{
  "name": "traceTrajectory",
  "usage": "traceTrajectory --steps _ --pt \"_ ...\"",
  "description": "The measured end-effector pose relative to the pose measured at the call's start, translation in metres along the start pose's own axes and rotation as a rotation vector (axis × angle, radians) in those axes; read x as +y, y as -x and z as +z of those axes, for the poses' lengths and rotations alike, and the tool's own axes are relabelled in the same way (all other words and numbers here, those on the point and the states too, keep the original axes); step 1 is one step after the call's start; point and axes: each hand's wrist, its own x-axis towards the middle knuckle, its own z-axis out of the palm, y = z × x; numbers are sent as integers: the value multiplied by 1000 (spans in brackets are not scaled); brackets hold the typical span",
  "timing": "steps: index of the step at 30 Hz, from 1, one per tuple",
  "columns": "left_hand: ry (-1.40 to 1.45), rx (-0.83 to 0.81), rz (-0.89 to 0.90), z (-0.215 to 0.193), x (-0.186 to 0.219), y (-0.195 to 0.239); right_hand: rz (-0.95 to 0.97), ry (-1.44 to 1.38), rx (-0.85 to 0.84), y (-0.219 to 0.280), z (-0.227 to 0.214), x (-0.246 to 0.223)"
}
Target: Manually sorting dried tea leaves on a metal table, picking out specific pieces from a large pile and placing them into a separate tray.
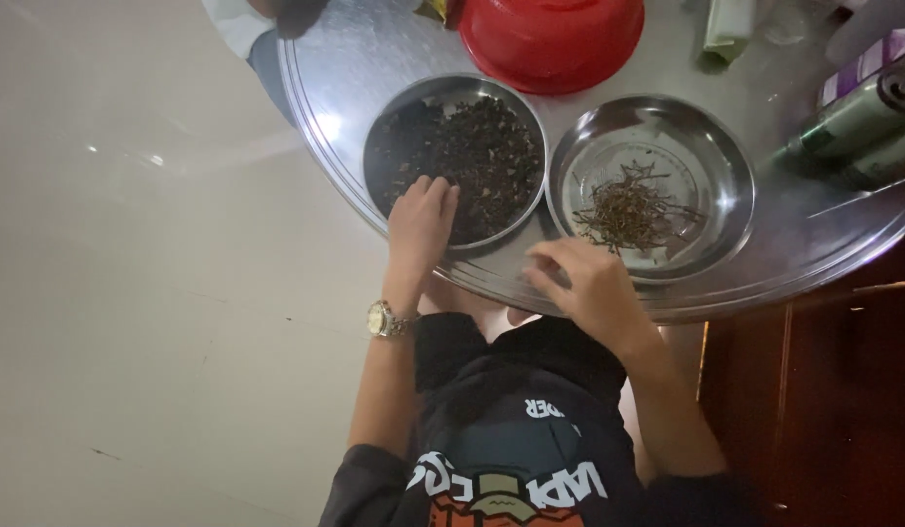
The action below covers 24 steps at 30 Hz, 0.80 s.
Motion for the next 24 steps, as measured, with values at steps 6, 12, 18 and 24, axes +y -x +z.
traceTrajectory --steps 6,12,18,24 --pt "-33 -68 -12 4 -11 -15 125 -119 26 42 23 14" --pt "-305 -161 252 -4 -13 -48 243 -222 10 57 32 13" --pt "-391 -241 389 3 -14 -63 229 -338 -43 44 39 9" --pt "-398 -266 527 9 -27 -63 -30 -420 -46 27 28 13"
